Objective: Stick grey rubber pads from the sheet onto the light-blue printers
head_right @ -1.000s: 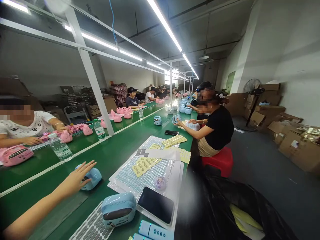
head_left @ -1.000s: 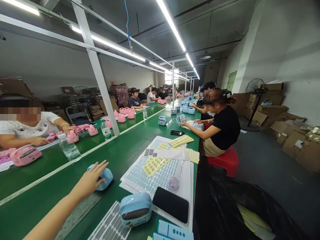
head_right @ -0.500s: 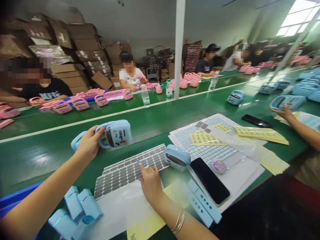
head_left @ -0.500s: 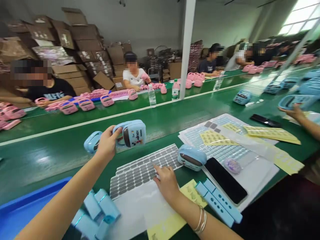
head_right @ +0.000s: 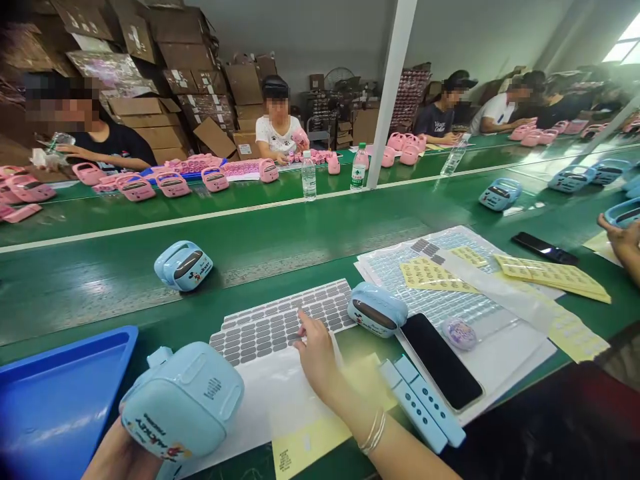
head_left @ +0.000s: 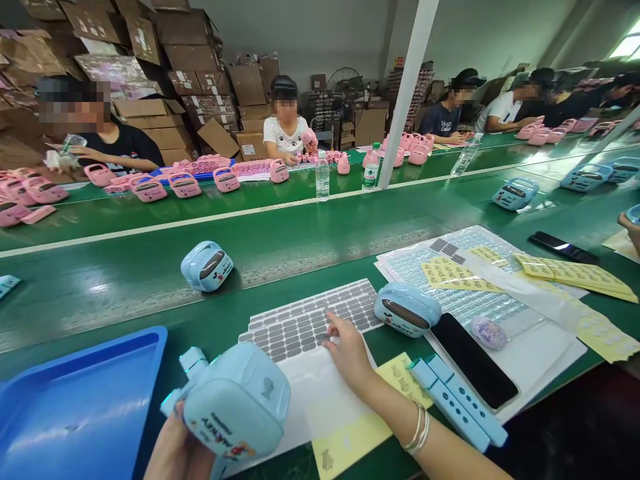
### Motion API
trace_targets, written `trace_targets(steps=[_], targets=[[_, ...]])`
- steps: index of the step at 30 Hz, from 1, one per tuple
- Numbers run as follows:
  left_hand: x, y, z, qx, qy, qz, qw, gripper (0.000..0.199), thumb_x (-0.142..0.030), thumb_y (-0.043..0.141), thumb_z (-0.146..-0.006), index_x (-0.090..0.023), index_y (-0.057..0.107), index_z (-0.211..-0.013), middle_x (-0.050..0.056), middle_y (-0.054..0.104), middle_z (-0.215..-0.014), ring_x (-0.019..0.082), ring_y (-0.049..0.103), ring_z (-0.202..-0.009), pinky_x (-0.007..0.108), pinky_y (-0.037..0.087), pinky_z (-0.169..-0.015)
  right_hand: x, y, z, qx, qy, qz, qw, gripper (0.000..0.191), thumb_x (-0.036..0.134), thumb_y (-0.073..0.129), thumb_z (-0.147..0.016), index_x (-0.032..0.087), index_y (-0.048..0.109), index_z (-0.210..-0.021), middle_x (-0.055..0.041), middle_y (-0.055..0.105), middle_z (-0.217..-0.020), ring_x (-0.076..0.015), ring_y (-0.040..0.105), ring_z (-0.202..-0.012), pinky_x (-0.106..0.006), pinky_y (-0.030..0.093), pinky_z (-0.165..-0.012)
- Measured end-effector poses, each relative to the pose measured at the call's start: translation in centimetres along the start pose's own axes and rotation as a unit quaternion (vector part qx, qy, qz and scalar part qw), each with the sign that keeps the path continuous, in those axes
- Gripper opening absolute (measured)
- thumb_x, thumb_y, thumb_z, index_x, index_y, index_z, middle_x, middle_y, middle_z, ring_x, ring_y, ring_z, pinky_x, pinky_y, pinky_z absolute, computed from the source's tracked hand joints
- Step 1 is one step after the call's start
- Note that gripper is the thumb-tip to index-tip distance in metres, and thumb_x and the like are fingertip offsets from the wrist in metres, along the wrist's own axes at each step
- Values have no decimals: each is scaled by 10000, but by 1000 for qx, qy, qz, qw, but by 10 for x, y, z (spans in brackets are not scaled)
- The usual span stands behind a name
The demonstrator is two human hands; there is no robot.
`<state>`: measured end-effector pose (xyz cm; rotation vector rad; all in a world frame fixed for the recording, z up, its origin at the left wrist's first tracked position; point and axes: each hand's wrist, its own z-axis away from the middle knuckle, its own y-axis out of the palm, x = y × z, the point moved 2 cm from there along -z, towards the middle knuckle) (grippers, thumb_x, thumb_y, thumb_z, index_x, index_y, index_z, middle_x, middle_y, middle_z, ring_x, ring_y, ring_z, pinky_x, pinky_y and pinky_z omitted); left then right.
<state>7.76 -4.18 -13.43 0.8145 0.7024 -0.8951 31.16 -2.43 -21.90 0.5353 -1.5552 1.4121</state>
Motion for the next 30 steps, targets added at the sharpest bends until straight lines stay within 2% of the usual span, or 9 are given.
trace_targets(steps=[5,7,9,12,15,18,20,24,30], targets=[[7,1,-8,27,10,-4,1000,811,-527,824,-428,-231,593,-1147,48,623,-1085,265,534,-1095,208,532,-643,10,-12,-1,24,19,-129,991,594,247,507,-789,173,426,-1373,-35,566,-931,-27,471,-811,-205,403,-821],[6,-2,-11,19,11,-8,1000,799,-486,835,-439,-203,588,-1144,52,619,-1078,241,548,-1062,177,515,-624,32,-28,6,59,21,-186,981,679,328,565,-765,143,386,-1394,-37,563,-907,-10,487,-789,-170,418,-789],[7,-4,-14,19,-3,-11,1000,785,-439,850,-428,-205,598,-1133,43,618,-1067,217,573,-994,165,504,-607,62,-47,18,114,8,-250,962,755,335,600,-744,187,329,-1433,-18,554,-883,-1,506,-806,-161,439,-813],[8,-5,-15,27,-45,4,999,811,-388,880,-343,-216,620,-1092,36,622,-1015,177,591,-823,212,518,-607,105,-73,39,198,-70,-168,963,708,320,536,-814,257,264,-1465,23,564,-840,27,503,-799,-184,436,-980],[6,-1,-9,28,-48,-7,998,802,-388,874,-354,-189,612,-1086,56,627,-980,180,584,-782,252,526,-617,128,-86,50,231,-189,-44,953,626,315,453,-879,394,207,-1449,55,571,-902,36,481,-831,-131,421,-867],[3,5,2,33,-48,-37,998,754,-401,850,-414,-181,594,-1088,37,619,-913,168,569,-756,240,514,-603,136,-87,52,260,-284,36,922,639,284,406,-904,416,123,-1462,60,566,-940,45,465,-843,-103,394,-824],[1,5,7,34,-61,-37,997,747,-409,853,-416,-178,588,-1075,23,605,-864,147,547,-708,234,503,-584,140,-87,51,273,-330,36,903,678,272,413,-902,425,66,-1464,70,564,-937,61,465,-843,-74,389,-825],[0,2,11,39,-69,-37,996,772,-371,849,-416,-164,565,-1103,36,600,-790,152,536,-629,247,484,-535,150,-86,52,340,-316,-1,886,716,251,443,-879,427,62,-1459,83,575,-929,71,489,-824,-54,409,-798],[1,1,16,55,-61,-68,994,811,-455,846,-422,-137,523,-1094,36,596,-778,167,553,-606,260,486,-522,164,-85,53,390,-282,17,876,641,266,480,-851,312,265,-1453,50,589,-928,46,503,-823,-73,413,-769]])
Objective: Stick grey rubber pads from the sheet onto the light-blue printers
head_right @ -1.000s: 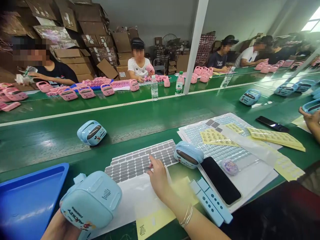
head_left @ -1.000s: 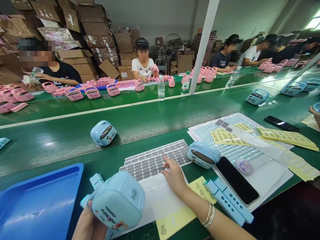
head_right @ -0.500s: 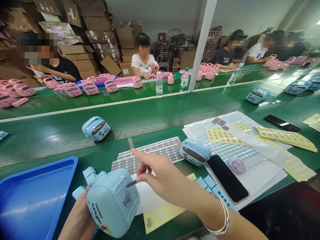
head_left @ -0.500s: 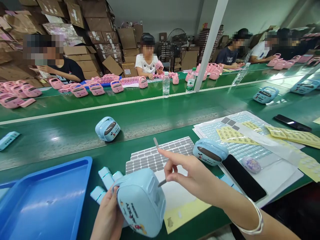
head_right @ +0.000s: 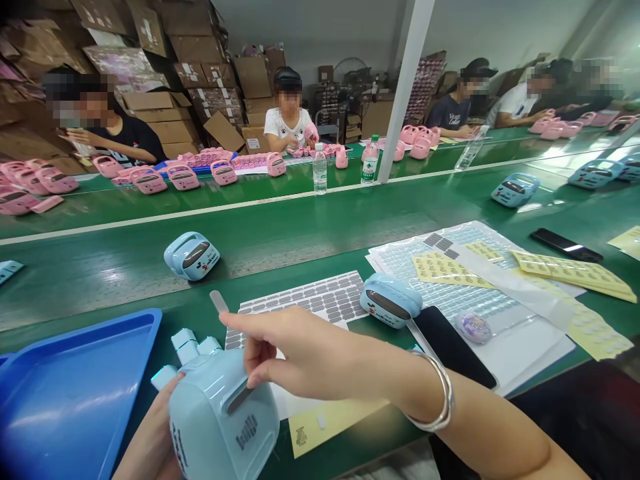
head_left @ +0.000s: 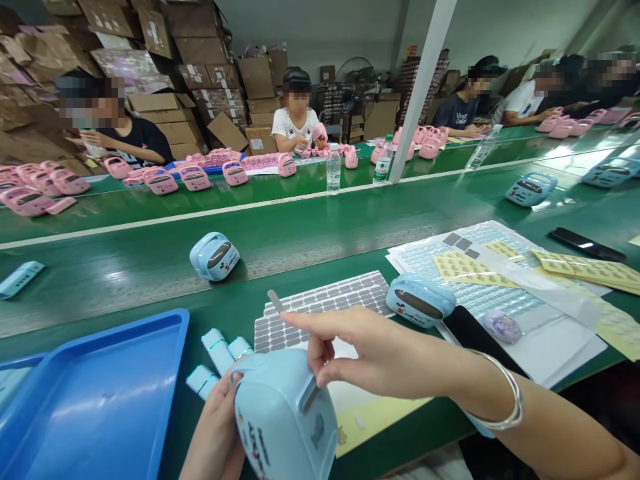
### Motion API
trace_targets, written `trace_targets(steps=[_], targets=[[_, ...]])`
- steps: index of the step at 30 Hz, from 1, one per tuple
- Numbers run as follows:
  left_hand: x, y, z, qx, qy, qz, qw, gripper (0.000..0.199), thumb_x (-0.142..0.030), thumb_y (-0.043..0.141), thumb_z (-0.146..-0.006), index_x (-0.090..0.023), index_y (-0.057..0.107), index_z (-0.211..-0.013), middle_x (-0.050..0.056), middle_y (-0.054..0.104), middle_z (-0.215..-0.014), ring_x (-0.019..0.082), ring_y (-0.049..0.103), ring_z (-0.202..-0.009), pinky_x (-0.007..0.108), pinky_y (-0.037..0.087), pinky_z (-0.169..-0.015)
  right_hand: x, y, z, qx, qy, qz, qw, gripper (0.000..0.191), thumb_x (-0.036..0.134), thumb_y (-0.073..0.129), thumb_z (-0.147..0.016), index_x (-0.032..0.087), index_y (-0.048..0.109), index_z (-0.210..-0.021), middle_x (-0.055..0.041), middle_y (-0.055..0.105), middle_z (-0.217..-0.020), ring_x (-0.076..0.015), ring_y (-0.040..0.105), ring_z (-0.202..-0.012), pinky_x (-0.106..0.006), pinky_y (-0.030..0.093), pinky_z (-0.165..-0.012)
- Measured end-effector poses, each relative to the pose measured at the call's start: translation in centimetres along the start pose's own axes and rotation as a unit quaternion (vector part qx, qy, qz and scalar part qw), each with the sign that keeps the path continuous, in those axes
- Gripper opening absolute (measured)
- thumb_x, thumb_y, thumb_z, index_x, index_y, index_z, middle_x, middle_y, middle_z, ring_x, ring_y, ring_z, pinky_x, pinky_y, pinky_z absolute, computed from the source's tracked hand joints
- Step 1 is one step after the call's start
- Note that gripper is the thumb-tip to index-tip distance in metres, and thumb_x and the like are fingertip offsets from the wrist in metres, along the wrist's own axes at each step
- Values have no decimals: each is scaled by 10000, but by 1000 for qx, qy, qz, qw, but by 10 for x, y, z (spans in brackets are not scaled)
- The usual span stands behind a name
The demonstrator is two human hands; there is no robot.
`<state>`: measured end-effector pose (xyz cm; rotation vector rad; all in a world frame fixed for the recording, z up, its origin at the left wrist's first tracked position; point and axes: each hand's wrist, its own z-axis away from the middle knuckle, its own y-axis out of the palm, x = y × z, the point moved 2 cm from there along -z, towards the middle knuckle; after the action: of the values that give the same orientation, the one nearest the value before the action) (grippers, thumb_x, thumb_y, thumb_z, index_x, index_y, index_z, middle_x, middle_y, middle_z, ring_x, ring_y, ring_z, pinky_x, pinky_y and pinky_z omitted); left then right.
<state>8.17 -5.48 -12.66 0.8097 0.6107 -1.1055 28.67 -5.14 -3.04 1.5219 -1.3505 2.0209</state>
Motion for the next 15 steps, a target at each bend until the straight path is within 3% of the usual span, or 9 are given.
trace_targets(steps=[4,9,13,15], targets=[[2,-2,1,18,13,3,1000,746,-506,814,-508,-123,513,-1072,39,591,-787,155,555,-625,236,478,-542,2,0,-2,24,11,-12,1000,611,274,503,-837,267,339,-1426,40,596,-927,41,515,-838,-75,414,-777],[4,-4,1,32,2,14,999,738,-431,848,-457,-136,515,-1046,23,582,-766,123,534,-600,190,454,-531,3,0,-2,55,9,-1,998,640,256,489,-842,262,290,-1451,36,596,-934,38,513,-836,-77,403,-756],[2,0,5,25,20,7,999,757,-505,828,-489,-154,523,-1086,23,581,-765,95,526,-596,129,403,-471,7,-2,-2,86,5,43,995,652,231,466,-851,263,254,-1466,35,600,-946,33,506,-842,-79,381,-737],[2,1,7,11,14,12,1000,717,-473,846,-454,-141,534,-1007,12,580,-753,77,521,-571,108,371,-441,10,-3,-2,104,9,59,993,641,216,442,-858,254,253,-1469,31,599,-946,32,499,-828,-79,372,-719]])
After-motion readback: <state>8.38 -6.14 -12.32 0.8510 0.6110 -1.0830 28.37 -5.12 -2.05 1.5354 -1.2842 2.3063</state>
